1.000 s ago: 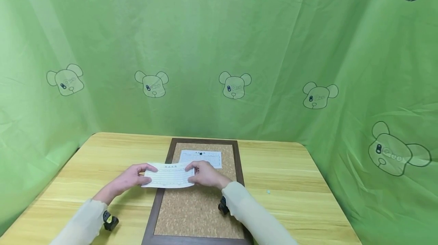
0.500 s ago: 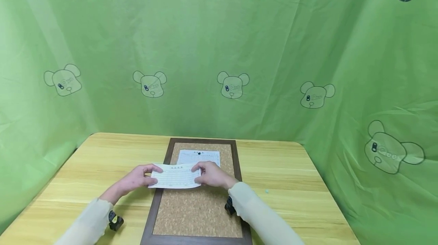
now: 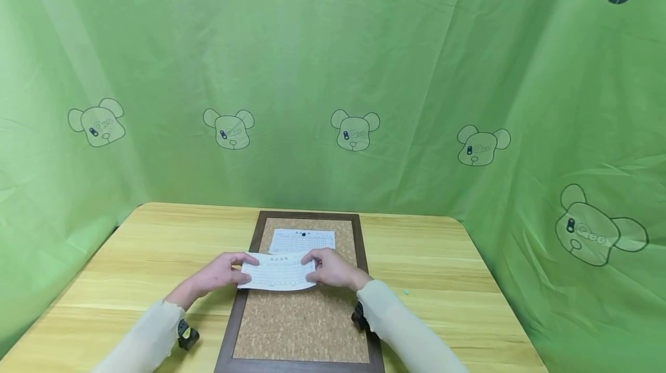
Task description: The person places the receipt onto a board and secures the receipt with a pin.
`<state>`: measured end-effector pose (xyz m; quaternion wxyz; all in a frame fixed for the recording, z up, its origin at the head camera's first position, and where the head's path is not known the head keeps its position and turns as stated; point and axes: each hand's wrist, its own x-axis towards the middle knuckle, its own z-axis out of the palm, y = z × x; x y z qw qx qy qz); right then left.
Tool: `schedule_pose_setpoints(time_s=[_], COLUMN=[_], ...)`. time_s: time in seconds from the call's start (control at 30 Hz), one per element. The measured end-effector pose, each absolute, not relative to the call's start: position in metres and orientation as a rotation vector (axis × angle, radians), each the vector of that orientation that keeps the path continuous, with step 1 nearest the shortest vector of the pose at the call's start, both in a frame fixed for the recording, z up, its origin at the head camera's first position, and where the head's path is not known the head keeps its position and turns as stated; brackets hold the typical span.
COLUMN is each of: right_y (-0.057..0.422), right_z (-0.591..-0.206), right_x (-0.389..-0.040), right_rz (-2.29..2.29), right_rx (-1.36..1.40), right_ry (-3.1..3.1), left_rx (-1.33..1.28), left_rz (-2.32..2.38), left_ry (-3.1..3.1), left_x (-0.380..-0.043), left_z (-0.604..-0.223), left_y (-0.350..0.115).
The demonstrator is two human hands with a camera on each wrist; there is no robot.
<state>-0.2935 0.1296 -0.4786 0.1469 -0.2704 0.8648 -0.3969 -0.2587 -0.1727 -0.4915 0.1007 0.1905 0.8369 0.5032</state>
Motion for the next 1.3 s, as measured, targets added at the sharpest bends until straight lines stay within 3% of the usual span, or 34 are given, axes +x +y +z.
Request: schedule_pose_setpoints(time_s=[1.3], right_y=[0.17], right_z=[-0.492], right_x=[-0.295], right_rz=[-0.987], right_rx=[-0.85], right_ry=[2.498], left_rx=[0.566], left_rz=[1.289], left_ry=[2.481], left_x=[-0.264], left_z=[-0.503], left_y=[-0.13])
